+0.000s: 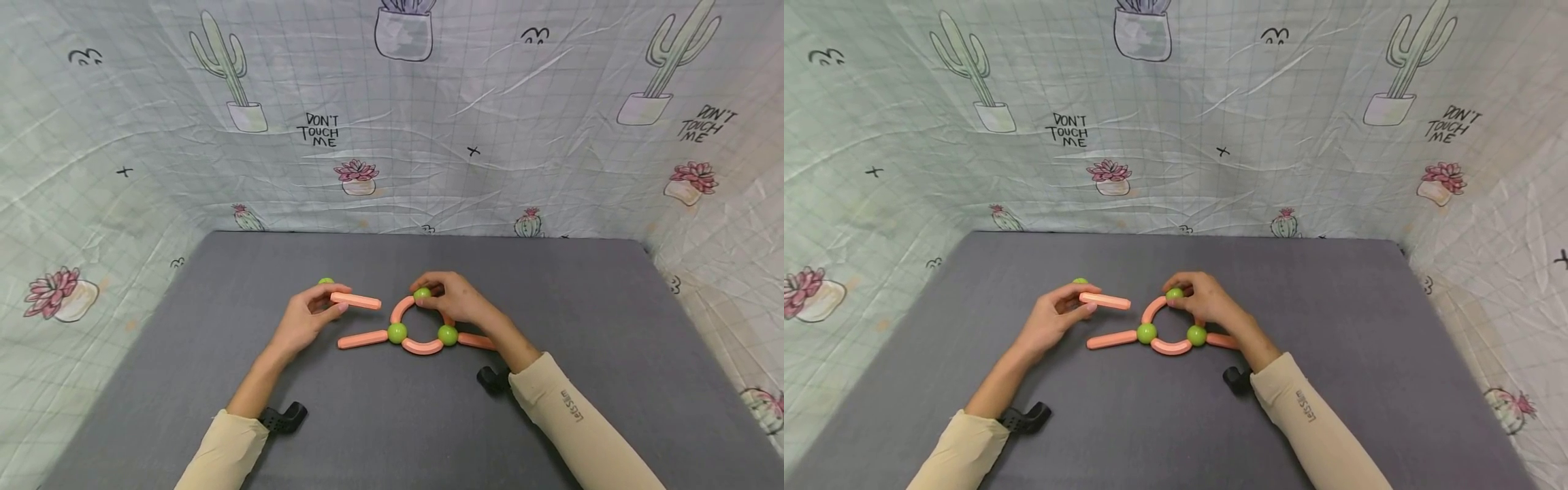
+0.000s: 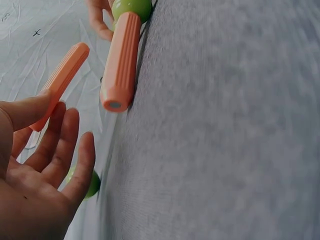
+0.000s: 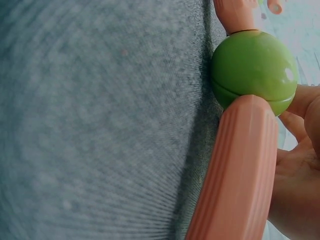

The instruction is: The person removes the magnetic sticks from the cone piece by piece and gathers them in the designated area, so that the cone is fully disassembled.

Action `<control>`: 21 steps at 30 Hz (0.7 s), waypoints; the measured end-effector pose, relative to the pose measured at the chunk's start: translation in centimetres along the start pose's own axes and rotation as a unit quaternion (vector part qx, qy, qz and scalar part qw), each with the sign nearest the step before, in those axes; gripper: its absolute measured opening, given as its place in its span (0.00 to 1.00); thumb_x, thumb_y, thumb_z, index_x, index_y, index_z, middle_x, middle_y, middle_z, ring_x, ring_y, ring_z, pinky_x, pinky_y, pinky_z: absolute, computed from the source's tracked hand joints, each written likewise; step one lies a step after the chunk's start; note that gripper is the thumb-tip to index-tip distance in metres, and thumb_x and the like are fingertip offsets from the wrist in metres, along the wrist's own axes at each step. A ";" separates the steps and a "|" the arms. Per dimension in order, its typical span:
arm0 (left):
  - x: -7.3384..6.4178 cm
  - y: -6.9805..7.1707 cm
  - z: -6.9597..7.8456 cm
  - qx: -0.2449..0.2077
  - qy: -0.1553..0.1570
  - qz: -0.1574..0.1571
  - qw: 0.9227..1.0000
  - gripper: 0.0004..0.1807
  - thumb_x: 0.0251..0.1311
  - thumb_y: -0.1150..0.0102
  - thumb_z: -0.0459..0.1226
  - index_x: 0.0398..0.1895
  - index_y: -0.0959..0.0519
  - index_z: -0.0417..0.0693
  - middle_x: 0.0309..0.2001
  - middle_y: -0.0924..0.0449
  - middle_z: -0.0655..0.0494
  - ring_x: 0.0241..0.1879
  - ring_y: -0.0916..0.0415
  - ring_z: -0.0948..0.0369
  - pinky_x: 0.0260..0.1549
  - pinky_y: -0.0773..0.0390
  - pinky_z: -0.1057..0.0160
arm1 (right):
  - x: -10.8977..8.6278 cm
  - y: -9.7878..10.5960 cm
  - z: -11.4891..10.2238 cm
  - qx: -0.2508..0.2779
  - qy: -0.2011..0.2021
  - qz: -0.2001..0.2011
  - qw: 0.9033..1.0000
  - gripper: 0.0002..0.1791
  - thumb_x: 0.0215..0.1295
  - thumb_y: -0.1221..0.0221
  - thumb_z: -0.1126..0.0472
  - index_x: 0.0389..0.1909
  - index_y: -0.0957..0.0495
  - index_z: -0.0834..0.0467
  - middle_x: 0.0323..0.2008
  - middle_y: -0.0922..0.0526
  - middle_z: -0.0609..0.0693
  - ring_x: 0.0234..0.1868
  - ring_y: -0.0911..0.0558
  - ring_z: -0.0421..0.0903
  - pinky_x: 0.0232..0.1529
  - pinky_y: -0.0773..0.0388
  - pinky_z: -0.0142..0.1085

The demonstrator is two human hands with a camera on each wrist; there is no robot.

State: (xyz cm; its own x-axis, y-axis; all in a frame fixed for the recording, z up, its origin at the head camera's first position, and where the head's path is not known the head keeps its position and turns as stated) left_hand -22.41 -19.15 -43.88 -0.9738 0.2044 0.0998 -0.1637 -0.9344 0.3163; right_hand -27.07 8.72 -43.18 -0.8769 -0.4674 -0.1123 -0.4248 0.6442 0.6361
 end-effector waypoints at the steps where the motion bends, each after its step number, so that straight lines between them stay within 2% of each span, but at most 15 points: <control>1: -0.1 0.1 -0.1 0.003 0.005 0.001 1.000 0.19 0.68 0.31 0.39 0.61 0.17 0.48 0.57 0.18 0.49 0.51 0.17 0.67 0.48 0.15 0.64 | 0.0 0.0 0.0 0.001 0.000 0.000 1.000 0.15 0.72 0.35 0.58 0.57 0.15 0.52 0.58 0.15 0.53 0.60 0.17 0.54 0.61 0.19 0.49; 7: -0.4 0.9 -0.5 0.025 0.032 0.003 0.999 0.19 0.67 0.30 0.41 0.60 0.16 0.51 0.58 0.16 0.52 0.49 0.16 0.67 0.48 0.17 0.67 | 0.0 0.0 -0.1 0.005 0.009 0.003 1.000 0.15 0.72 0.34 0.60 0.57 0.15 0.53 0.58 0.14 0.53 0.59 0.16 0.54 0.61 0.19 0.49; 12: -0.7 1.6 -0.8 0.025 0.025 -0.004 0.999 0.21 0.67 0.30 0.40 0.62 0.18 0.48 0.59 0.16 0.52 0.52 0.17 0.67 0.48 0.16 0.66 | -0.1 0.0 0.0 0.007 0.013 0.000 1.000 0.15 0.72 0.35 0.60 0.57 0.15 0.53 0.58 0.15 0.54 0.59 0.16 0.54 0.61 0.20 0.49; 17: -1.1 2.4 -1.0 0.019 0.023 -0.001 1.000 0.19 0.67 0.30 0.40 0.60 0.17 0.51 0.57 0.16 0.53 0.51 0.17 0.64 0.48 0.14 0.63 | -0.1 0.0 0.1 0.008 0.010 -0.003 1.000 0.15 0.73 0.35 0.59 0.58 0.16 0.53 0.58 0.15 0.54 0.58 0.16 0.54 0.60 0.19 0.48; 21: -1.2 3.1 -1.1 0.040 0.023 0.007 0.999 0.18 0.67 0.30 0.41 0.59 0.16 0.52 0.56 0.15 0.54 0.49 0.18 0.66 0.45 0.15 0.64 | 0.0 0.0 0.2 0.008 0.010 -0.003 1.000 0.15 0.73 0.35 0.59 0.58 0.16 0.53 0.58 0.15 0.54 0.58 0.16 0.53 0.60 0.19 0.48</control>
State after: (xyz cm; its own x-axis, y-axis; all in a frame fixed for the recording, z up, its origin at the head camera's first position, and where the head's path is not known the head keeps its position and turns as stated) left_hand -21.91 -22.65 -44.07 -0.9823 0.1768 0.0625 -0.1390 -0.9102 0.3902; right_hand -27.08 8.83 -43.35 -0.8695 -0.4834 -0.1016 -0.4345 0.6508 0.6226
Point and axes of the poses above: each hand's wrist, its own x-axis towards the middle knuckle, its own y-axis out of the back of the hand, z = x × y, the point moved 6 cm from there along x, towards the middle knuckle
